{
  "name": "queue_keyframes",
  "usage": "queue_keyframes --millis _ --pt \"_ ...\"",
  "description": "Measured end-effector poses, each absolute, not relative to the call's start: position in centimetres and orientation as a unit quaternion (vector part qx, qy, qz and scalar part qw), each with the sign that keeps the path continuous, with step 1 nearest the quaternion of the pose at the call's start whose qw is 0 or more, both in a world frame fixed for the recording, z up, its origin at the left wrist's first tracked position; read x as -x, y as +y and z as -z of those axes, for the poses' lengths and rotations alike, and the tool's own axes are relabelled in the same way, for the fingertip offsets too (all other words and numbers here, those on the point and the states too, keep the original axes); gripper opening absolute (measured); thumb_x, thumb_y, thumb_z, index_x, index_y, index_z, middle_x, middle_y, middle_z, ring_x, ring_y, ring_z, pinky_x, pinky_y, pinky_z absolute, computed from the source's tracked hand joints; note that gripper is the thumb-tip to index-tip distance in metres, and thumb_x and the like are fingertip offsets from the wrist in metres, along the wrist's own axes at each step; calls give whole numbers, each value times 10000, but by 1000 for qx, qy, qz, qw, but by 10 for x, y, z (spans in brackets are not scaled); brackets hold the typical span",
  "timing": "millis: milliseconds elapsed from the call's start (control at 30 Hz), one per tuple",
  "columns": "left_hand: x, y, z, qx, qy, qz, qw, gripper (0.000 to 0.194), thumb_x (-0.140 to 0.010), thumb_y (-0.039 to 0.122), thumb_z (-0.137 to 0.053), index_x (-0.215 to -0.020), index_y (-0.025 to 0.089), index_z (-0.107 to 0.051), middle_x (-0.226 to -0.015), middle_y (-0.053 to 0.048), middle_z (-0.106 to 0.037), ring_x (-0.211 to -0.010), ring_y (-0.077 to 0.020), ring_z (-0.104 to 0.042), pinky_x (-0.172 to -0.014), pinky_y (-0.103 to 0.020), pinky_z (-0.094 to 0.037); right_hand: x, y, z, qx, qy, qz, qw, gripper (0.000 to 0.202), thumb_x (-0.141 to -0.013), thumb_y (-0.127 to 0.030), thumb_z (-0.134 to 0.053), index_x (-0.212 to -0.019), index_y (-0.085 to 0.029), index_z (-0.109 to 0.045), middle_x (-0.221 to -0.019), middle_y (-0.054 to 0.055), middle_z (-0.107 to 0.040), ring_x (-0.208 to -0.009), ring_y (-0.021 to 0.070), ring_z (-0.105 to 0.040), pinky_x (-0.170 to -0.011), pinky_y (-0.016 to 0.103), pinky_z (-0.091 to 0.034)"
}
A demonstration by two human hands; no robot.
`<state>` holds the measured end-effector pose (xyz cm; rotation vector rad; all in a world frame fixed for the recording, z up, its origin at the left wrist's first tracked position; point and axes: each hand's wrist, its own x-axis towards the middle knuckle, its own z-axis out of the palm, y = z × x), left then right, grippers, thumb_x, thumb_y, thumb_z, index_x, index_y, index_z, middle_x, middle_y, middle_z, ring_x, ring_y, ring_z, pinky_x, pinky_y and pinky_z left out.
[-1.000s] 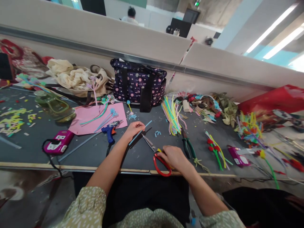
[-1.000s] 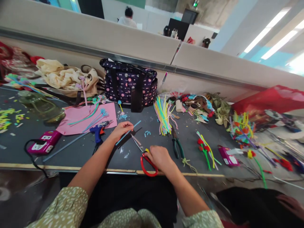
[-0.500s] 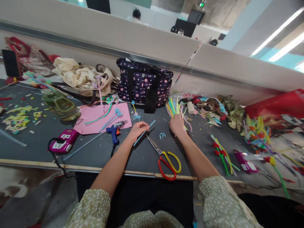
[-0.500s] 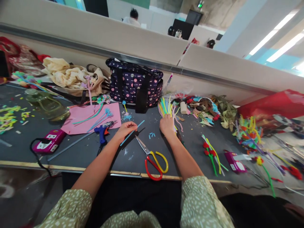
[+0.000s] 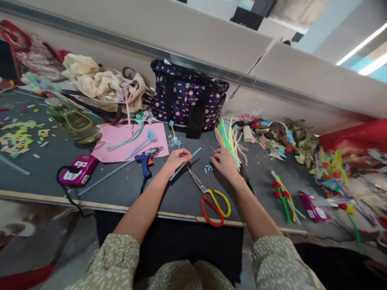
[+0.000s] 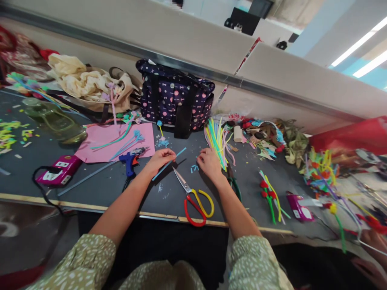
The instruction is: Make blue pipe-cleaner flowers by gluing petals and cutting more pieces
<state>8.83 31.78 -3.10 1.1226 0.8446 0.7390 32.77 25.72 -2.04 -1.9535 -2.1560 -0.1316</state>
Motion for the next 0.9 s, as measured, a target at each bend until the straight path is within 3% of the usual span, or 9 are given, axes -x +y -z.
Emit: queue_keyframes --millis 167,367,467,567,700,900 --pt "-90 316 30 -517 383 -313 699 210 -660 302 -720 -769 155 -619 -644 5 -628 -506 -89 -496 -496 -213 -320 -321 229 20 627 -762 -4 158 276 -936 -285 -477 -884 -186 -729 -1067 114 -644 -1039 238 -531 -940 395 -405" --pt "-88 317 32 -525 383 -307 695 227 -682 320 -712 -798 149 -618 -653 3 -637 -459 -63 -424 -464 -208 -255 -322 193 5 651 -703 -101 268 276 -951 -305 -443 -1010 -180 -682 -994 95 -658 -943 204 -604 -854 331 -474" --pt "-89 318 36 -541 376 -313 684 233 -689 328 -711 -809 145 -630 -674 -4 -648 -455 -56 -399 -464 -211 -242 -316 163 1 631 -715 -214 212 253 -922 -357 -516 -1068 -206 -657 -974 71 -643 -817 174 -611 -753 289 -497" --pt "-90 319 41 -553 371 -311 678 215 -693 315 -707 -802 144 -637 -674 -11 -655 -457 -57 -396 -469 -215 -243 -304 133 1 589 -745 -282 136 343 -888 -380 -586 -1200 -240 -601 -1045 62 -608 -916 180 -607 -856 295 -487" --pt "-91 321 46 -546 365 -305 689 213 -687 300 -717 -812 146 -639 -668 -10 -660 -465 -60 -416 -483 -212 -264 -290 112 6 616 -746 -242 75 607 -828 -315 -658 -1393 -256 -445 -1168 93 -538 -1054 231 -565 -919 345 -477" --pt "-87 319 36 -512 384 -302 707 244 -665 306 -732 -819 147 -631 -659 0 -655 -478 -62 -457 -491 -195 -292 -284 111 17 651 -730 -193 80 584 -854 -252 -576 -1414 -225 -413 -1065 98 -572 -958 236 -603 -842 359 -511"
